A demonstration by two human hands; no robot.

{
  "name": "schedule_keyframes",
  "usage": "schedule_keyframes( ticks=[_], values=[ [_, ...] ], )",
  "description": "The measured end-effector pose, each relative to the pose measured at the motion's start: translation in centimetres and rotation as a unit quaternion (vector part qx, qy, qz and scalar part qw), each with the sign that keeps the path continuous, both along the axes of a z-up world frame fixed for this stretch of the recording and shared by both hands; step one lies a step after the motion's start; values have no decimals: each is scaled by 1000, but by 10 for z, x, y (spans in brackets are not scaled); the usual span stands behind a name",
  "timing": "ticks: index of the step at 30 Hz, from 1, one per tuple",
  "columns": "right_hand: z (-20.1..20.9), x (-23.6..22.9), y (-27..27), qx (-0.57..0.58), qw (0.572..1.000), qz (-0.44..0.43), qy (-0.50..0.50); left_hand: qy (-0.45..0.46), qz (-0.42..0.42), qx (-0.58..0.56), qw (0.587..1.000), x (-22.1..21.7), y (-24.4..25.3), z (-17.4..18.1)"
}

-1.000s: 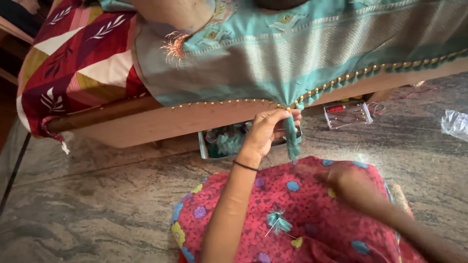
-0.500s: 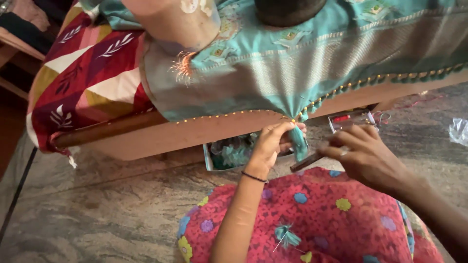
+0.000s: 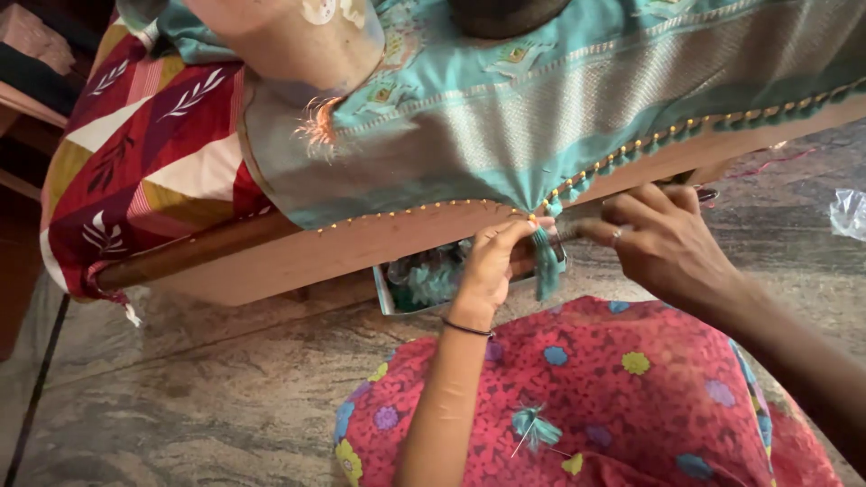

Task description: The person is creating decorative tassels on the border of a saree by tying silk threads and adding beads.

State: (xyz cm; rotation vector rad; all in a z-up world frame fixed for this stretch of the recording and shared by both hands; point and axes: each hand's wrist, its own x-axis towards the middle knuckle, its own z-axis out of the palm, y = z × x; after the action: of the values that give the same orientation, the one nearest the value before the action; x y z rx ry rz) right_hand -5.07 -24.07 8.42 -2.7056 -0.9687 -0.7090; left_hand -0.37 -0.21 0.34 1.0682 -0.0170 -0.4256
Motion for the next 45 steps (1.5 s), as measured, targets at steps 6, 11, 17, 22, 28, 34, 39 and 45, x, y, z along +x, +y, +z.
schedule_keyframes(
  ticks=[6,11,17,22,28,34,39,45],
  values=[
    [-35,-28,-26,170,981,35,91,13,9,11,1000,-4,3,10],
    [-84,-36,-50,431,832,-90,338,-130,-1,41,991,-1,6,-5],
    [-107,-46,-62,706,481,-63,517,-175,27,88,980,-6,9,16],
    [-88,-22,-48,612,575,-77,538,-197,51,151,967,-13,6,30],
    [-47,28,-11,544,536,-122,634,-256,64,211,941,-17,5,51],
    [-40,40,-16,545,493,-15,678,-242,46,182,952,-13,10,41],
    [-24,34,-19,460,551,-29,696,-192,0,91,977,-9,8,17],
    [-34,31,-25,424,555,-40,715,-56,-49,-21,997,-17,5,26]
  ],
)
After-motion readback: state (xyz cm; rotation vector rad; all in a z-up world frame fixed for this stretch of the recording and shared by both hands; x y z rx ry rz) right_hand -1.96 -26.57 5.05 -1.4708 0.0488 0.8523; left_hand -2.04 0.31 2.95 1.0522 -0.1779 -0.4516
